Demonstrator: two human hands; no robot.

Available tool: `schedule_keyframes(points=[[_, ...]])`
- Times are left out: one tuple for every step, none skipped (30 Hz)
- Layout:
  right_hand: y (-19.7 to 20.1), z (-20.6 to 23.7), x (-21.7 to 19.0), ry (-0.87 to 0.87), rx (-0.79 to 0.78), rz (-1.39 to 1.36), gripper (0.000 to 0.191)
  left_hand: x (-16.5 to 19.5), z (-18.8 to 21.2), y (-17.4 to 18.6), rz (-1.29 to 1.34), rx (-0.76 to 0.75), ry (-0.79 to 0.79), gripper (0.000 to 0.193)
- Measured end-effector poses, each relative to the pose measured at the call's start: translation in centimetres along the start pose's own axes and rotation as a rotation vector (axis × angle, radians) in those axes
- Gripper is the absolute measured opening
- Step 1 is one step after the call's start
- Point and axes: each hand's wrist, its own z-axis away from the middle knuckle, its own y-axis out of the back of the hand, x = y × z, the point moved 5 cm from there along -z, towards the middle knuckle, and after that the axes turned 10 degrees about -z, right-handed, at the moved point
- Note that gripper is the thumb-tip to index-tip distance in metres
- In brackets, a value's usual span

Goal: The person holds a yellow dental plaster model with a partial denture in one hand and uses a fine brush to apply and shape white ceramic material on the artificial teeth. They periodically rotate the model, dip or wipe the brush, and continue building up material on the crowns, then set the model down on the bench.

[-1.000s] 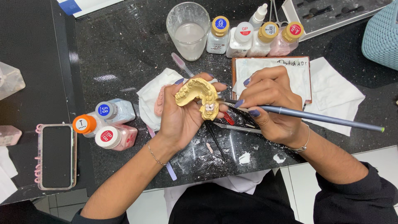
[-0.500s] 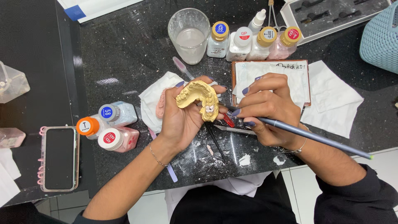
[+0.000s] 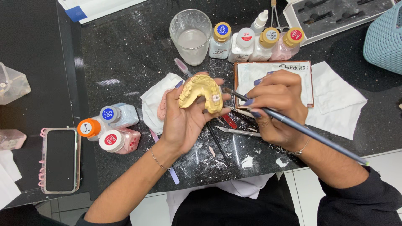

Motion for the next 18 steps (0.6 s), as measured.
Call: schedule_keyframes(points=[[0.3, 0.0, 0.2, -0.024, 0.032, -0.024, 0.016, 0.2, 0.0, -0.1, -0.039, 0.007, -0.031, 0.055], [0.4, 0.1, 0.3, -0.029, 0.025, -0.007, 0.016, 0.4, 0.1, -0.3, -0.078, 0.013, -0.062, 0.054], [0.5, 0.1, 0.3, -0.038, 0.017, 0.007, 0.015, 0.5, 0.2, -0.5, -0.115, 0.023, -0.091, 0.053], [0.5, 0.1, 0.4, -0.046, 0.01, 0.018, 0.015, 0.6, 0.3, -0.5, -0.144, 0.036, -0.097, 0.052], [0.3, 0.1, 0.5, -0.046, -0.02, 0.017, 0.014, 0.6, 0.4, -0.6, -0.174, 0.047, -0.107, 0.052], [0.1, 0.0, 0.6, -0.046, -0.05, 0.015, 0.013, 0.7, 0.4, -0.7, -0.204, 0.056, -0.115, 0.051], [-0.1, -0.1, 0.7, -0.05, -0.078, 0.016, 0.013, 0.7, 0.5, -0.9, -0.198, 0.033, -0.129, 0.051], [-0.3, -0.2, 0.6, -0.046, -0.089, 0.004, 0.012, 0.7, 0.6, -1.1, -0.192, 0.01, -0.142, 0.051], [-0.5, -0.3, 0.5, -0.04, -0.101, -0.008, 0.012, 0.7, 0.7, -1.3, -0.185, -0.012, -0.157, 0.05], [-0.7, -0.4, 0.5, -0.033, -0.112, -0.021, 0.012, 0.7, 0.8, -1.4, -0.198, -0.016, -0.161, 0.05], [-0.9, -0.5, 0.5, -0.03, -0.119, -0.005, 0.013, 0.6, 0.9, -1.5, -0.21, -0.02, -0.166, 0.05], [-1.0, -0.7, 0.4, -0.025, -0.127, 0.011, 0.014, 0.6, 1.0, -1.6, -0.221, -0.022, -0.172, 0.05], [-1.1, -0.8, 0.4, -0.021, -0.137, 0.025, 0.015, 0.6, 1.0, -1.6, -0.233, -0.036, -0.185, 0.05], [-1.2, -0.8, 0.4, -0.026, -0.147, 0.017, 0.015, 0.6, 1.1, -1.7, -0.242, -0.048, -0.193, 0.05], [-1.1, -0.8, 0.3, -0.035, -0.156, 0.008, 0.016, 0.5, 1.2, -1.7, -0.251, -0.059, -0.197, 0.05], [-1.2, -0.8, 0.3, -0.045, -0.166, 0.0, 0.016, 0.4, 1.3, -1.6, -0.248, -0.046, -0.189, 0.051], [-1.0, -0.7, 0.3, -0.056, -0.145, -0.019, 0.016, 0.3, 1.2, -1.5, -0.247, -0.037, -0.185, 0.051], [-0.9, -0.7, 0.3, -0.06, -0.125, -0.038, 0.015, 0.3, 1.0, -1.4, -0.247, -0.029, -0.187, 0.051]])
